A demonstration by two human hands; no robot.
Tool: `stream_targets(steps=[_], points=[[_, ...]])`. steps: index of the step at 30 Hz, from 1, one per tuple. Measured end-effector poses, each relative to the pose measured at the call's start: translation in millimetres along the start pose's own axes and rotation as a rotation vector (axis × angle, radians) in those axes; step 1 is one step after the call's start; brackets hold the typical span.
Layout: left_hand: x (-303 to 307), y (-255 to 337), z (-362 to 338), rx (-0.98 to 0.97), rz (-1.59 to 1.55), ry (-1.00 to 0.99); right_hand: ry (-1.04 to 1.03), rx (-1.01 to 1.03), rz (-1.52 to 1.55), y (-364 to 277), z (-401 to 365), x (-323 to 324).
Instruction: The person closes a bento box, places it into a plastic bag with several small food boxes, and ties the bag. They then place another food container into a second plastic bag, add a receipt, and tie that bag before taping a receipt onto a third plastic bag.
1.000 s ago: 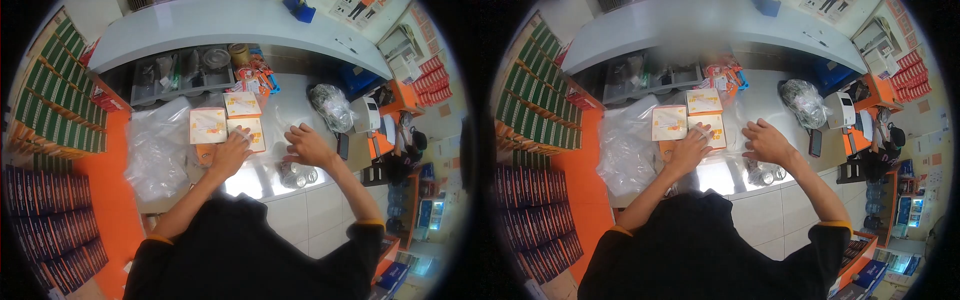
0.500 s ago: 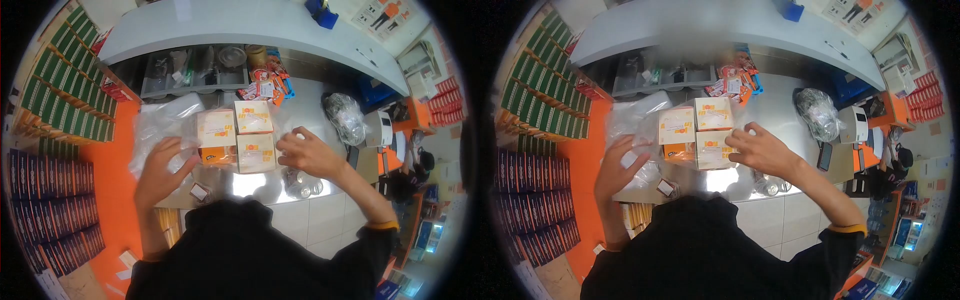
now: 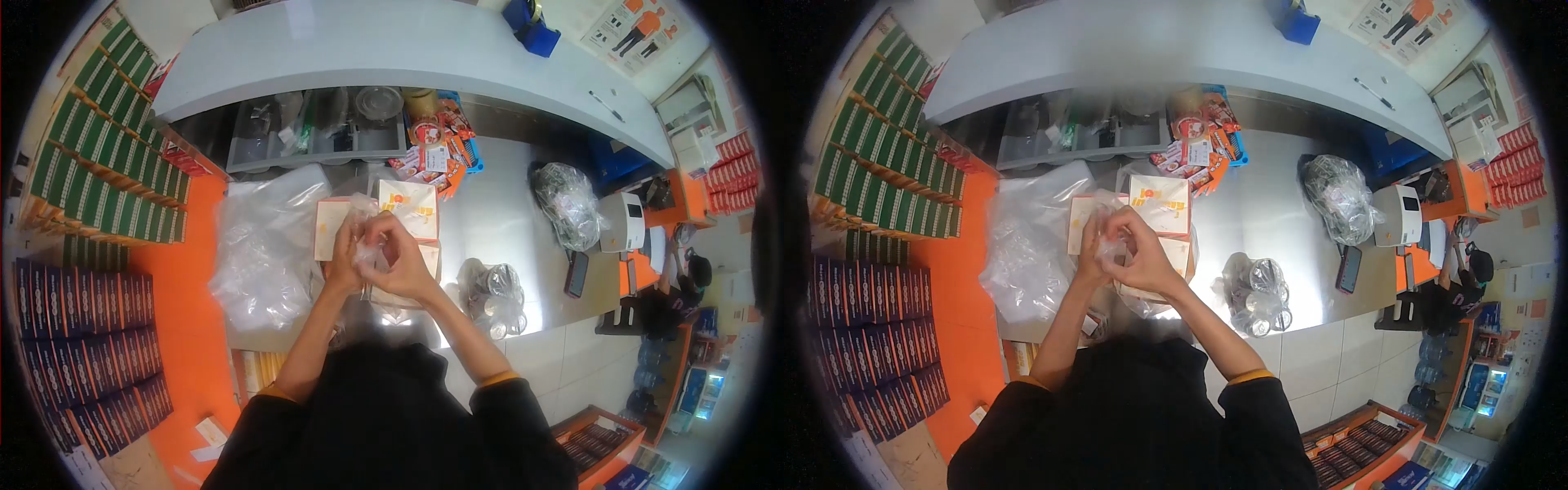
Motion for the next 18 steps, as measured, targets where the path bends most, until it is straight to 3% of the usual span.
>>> stream_targets(steps=[1,2,4,5,6,8,10,11,12,14,15,16,18], points=[[-7.0,4.7,6.8,0.227,-0.167,-0.174,0.103,-0.034,0.139,6.0,-1.8,2.3],[-2.4,15.4,5.6,0.229,-0.166,-0.166,0.104,-0.040,0.145,8.4,-4.2,0.9],[-18.9,32.0,0.1,0.288,0.074,-0.366,0.232,-0.070,0.337,13.4,-7.2,2.2],[-28.7,42.5,-4.8,0.161,0.377,-0.260,0.230,-0.076,0.344,11.5,-3.9,1.3],[-43.8,56.0,-14.5,0.163,0.375,-0.252,0.244,-0.128,0.347,4.6,3.7,1.1],[-85.6,85.5,-40.6,-0.360,1.401,-0.245,0.260,-0.189,0.349,10.9,3.3,9.6],[-75.5,93.3,-46.7,-0.341,1.304,-0.345,0.050,-0.294,0.192,26.7,-8.2,14.2],[-73.2,96.3,-48.1,-0.340,1.204,-0.435,-0.012,-0.248,0.057,17.0,-6.5,19.6],[-71.0,97.1,-40.5,-0.338,1.202,-0.435,-0.012,-0.250,0.056,14.4,-3.2,22.0],[-55.1,107.2,-13.7,-0.363,1.044,-0.283,-0.216,-0.081,-0.061,0.4,3.6,9.2],[-51.6,80.4,2.2,-0.247,1.188,-0.374,-0.292,-0.032,-0.084,-11.3,15.3,-0.3],[-66.6,66.9,6.6,-0.364,1.421,-0.506,-0.293,-0.037,-0.079,-15.2,21.5,-1.9],[-72.9,53.7,18.1,-0.453,1.380,-0.593,-0.493,-0.088,-0.292,-13.7,23.0,-9.0]])
Point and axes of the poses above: each hand's wrist, its own z-axis towards the middle knuckle, its own x-axis out of the back of the hand, y = z × x, the point moved 7 cm from there along z, towards the middle knuckle, and after that the axes turned 13 degrees about x, right-handed, at the moved point
